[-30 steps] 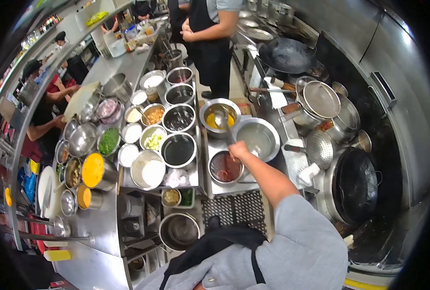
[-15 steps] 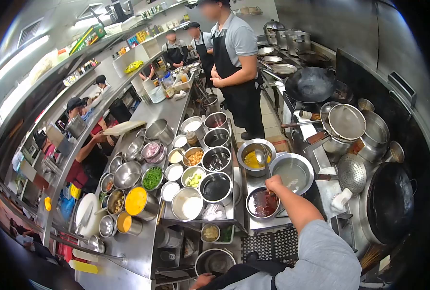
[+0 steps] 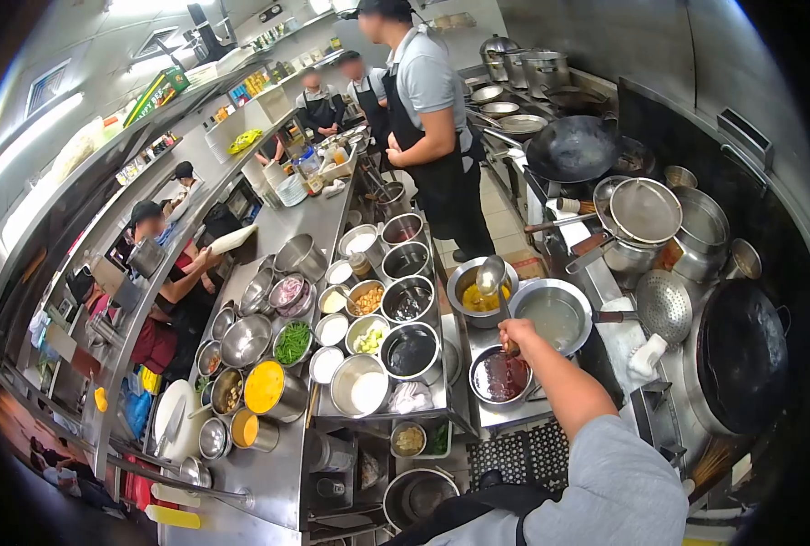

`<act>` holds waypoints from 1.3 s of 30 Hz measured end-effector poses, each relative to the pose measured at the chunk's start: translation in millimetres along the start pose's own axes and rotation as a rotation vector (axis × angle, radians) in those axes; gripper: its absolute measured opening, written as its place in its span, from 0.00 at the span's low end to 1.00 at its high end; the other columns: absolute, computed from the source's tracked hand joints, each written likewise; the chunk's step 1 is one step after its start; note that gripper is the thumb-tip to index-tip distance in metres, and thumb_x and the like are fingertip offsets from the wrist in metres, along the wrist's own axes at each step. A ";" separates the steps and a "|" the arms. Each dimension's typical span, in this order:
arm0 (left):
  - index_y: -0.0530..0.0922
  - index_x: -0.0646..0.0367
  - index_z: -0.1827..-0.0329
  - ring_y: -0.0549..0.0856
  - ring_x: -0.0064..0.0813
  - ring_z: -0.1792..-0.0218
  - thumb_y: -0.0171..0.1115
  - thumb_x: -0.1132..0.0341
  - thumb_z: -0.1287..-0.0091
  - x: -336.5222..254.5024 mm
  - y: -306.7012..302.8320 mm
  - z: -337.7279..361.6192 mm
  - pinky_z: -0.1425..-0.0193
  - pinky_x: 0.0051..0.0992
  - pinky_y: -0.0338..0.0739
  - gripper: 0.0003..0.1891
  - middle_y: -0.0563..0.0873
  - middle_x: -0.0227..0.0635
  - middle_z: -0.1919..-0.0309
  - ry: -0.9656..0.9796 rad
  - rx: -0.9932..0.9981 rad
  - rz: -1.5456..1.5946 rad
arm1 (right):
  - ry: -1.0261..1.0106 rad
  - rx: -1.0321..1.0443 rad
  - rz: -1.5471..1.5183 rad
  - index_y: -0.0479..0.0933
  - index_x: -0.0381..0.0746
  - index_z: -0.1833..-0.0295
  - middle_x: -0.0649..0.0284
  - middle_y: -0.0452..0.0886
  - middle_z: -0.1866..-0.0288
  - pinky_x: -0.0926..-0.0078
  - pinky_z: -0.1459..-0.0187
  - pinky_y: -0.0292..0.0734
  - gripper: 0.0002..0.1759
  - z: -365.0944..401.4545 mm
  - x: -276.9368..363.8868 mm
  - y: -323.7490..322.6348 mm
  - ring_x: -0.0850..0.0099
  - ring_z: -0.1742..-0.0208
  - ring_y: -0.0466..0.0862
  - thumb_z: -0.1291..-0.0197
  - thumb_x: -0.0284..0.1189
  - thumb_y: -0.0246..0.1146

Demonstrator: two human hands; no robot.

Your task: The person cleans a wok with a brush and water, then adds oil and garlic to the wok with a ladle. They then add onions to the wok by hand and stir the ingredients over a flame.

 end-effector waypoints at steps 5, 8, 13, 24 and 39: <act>0.82 0.52 0.57 0.84 0.37 0.62 0.57 0.57 0.39 -1.9 -1.5 10.2 0.58 0.37 0.77 0.13 0.85 0.37 0.65 0.078 -0.019 -0.034 | -0.045 0.091 -0.084 0.68 0.39 0.74 0.66 0.67 0.86 0.77 0.88 0.62 0.11 17.0 11.8 6.0 0.77 0.89 0.65 0.37 0.25 0.55; 0.82 0.51 0.57 0.84 0.39 0.62 0.56 0.57 0.39 5.1 0.0 20.3 0.57 0.38 0.78 0.13 0.85 0.38 0.64 0.152 -0.026 -0.070 | -0.099 0.125 0.056 0.65 0.42 0.81 0.66 0.65 0.89 0.76 0.88 0.62 0.18 26.6 16.0 8.0 0.75 0.90 0.65 0.35 0.30 0.53; 0.81 0.50 0.54 0.84 0.40 0.62 0.56 0.58 0.40 11.4 4.3 22.4 0.56 0.40 0.78 0.14 0.85 0.38 0.62 0.171 -0.045 -0.071 | -0.022 0.086 -0.058 0.67 0.42 0.80 0.68 0.66 0.89 0.78 0.88 0.64 0.17 18.6 5.3 1.0 0.76 0.91 0.64 0.37 0.30 0.55; 0.81 0.53 0.57 0.84 0.36 0.63 0.56 0.59 0.39 14.1 14.6 29.6 0.58 0.36 0.78 0.12 0.85 0.36 0.63 0.069 -0.010 -0.042 | -0.105 -0.083 0.166 0.72 0.34 0.80 0.61 0.73 0.85 0.73 0.88 0.65 0.13 9.2 10.9 -4.3 0.74 0.89 0.71 0.44 0.21 0.61; 0.82 0.58 0.62 0.84 0.29 0.64 0.56 0.62 0.39 3.0 -4.9 47.6 0.60 0.29 0.78 0.11 0.85 0.34 0.66 0.001 -0.061 0.113 | -0.018 0.044 -0.048 0.67 0.40 0.76 0.69 0.67 0.87 0.80 0.88 0.63 0.13 19.6 0.5 1.0 0.80 0.89 0.66 0.38 0.27 0.55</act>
Point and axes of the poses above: each hand's wrist, its own z-axis away from the middle knuckle, its own y-axis out of the palm, x = y × z, the point moved 8 cm from there along -z, towards the middle knuckle
